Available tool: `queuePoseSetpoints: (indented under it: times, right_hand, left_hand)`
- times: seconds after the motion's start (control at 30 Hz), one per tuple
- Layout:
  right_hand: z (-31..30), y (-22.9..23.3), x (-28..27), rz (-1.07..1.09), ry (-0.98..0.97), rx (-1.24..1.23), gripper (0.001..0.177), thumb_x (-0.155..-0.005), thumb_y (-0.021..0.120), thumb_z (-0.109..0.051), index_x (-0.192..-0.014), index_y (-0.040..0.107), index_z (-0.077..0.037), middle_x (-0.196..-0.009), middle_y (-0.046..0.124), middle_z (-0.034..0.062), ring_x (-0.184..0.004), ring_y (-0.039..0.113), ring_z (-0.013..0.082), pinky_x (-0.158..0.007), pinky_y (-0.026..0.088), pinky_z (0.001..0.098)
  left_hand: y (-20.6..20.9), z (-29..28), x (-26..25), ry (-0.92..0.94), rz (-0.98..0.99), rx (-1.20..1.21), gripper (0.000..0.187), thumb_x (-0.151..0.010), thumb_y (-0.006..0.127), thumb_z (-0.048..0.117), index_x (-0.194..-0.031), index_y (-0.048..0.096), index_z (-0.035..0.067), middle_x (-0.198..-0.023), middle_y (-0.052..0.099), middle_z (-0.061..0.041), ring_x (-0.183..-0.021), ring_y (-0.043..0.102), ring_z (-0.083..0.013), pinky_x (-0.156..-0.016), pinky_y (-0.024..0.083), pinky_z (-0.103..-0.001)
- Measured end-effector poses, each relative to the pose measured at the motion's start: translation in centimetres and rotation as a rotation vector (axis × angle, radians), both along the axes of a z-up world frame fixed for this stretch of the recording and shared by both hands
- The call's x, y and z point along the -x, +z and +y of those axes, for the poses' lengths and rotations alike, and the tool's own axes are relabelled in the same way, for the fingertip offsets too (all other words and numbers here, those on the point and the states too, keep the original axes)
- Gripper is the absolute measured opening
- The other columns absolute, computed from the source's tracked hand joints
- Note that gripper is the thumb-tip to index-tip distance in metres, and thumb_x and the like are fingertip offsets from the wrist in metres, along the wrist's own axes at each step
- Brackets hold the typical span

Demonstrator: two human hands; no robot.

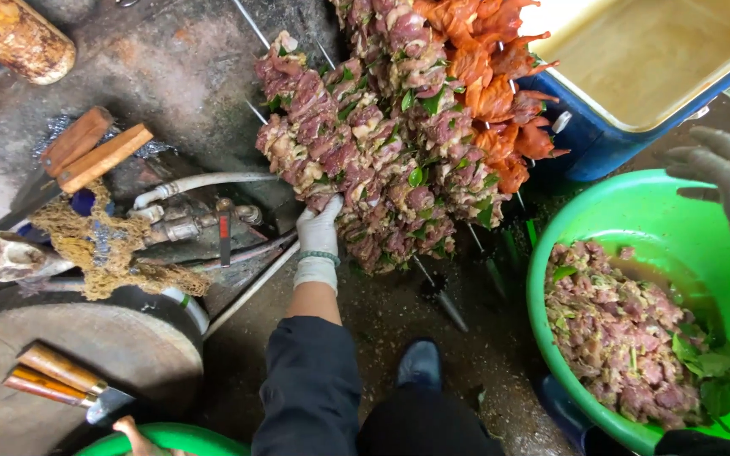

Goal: The person mixes marinated meat and herbs in a green bowl with gloved hands, then threads the mixture onto metal skewers. They arrange the completed skewers on a metal rack alongside other skewers containing red ingredients.

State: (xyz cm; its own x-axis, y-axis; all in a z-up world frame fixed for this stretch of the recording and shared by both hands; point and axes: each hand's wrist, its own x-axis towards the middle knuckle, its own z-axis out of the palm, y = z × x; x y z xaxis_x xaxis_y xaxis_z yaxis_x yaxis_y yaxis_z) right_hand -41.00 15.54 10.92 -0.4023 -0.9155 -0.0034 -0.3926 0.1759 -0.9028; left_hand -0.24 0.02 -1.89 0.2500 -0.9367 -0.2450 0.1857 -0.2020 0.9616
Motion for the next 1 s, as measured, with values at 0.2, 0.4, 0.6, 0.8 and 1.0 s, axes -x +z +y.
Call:
queuePoseSetpoints:
  times: [0.2,0.4,0.6,0.8,1.0]
  right_hand:
    - [-1.1,-1.7,3.6,-0.036,0.058,0.158,0.034,-0.100,0.032,-0.011,-0.130,0.031,0.006,-0.116,0.043,0.0263,-0.098,0.046,0.0374,-0.076,0.038,0.0414]
    - [-0.1,-5.2,6.2,-0.056,0.066,0.187,0.042,-0.104,0.030,-0.008,-0.135,0.017,0.016,-0.115,0.036,0.0355,-0.104,0.038,0.0455,-0.076,0.032,0.0504]
    - [-0.5,-7.9,8.3,-0.107,0.053,0.154,0.040,-0.104,0.027,-0.007,-0.135,0.014,0.016,-0.115,0.036,0.0376,-0.103,0.036,0.0491,-0.077,0.030,0.0550]
    - [-0.5,-8.8,6.5,-0.135,0.049,0.121,0.041,-0.102,0.029,-0.010,-0.134,0.017,0.013,-0.114,0.039,0.0335,-0.102,0.039,0.0449,-0.075,0.032,0.0516]
    - [-1.5,-7.7,6.3,-0.134,0.018,0.139,0.041,-0.100,0.032,-0.013,-0.133,0.021,0.009,-0.114,0.041,0.0286,-0.100,0.042,0.0399,-0.073,0.034,0.0477]
  left_hand:
    - [2.5,0.9,-0.3,-0.082,-0.074,-0.136,0.042,-0.067,0.063,0.024,-0.104,0.058,0.005,-0.104,0.059,-0.005,-0.099,0.052,-0.0192,-0.088,0.036,-0.029]
    - [4.9,-2.4,-1.9,0.038,0.539,0.126,0.038,-0.065,0.068,0.005,-0.101,0.057,0.007,-0.091,0.057,-0.015,-0.065,0.054,-0.0210,-0.062,0.053,-0.039]
    - [0.1,-5.7,-2.9,0.116,0.177,0.045,0.034,-0.062,0.069,0.015,-0.094,0.061,0.008,-0.083,0.059,-0.017,-0.069,0.060,-0.0293,-0.053,0.052,-0.043]
    - [1.7,-3.8,-1.7,0.105,-0.134,-0.094,0.039,-0.060,0.069,0.031,-0.095,0.064,0.014,-0.086,0.063,-0.011,-0.082,0.060,-0.0243,-0.070,0.048,-0.040]
    - [-0.7,-6.1,-3.4,0.015,-0.122,-0.022,0.034,-0.064,0.067,0.024,-0.096,0.063,0.015,-0.085,0.063,-0.014,-0.081,0.060,-0.0279,-0.067,0.051,-0.042]
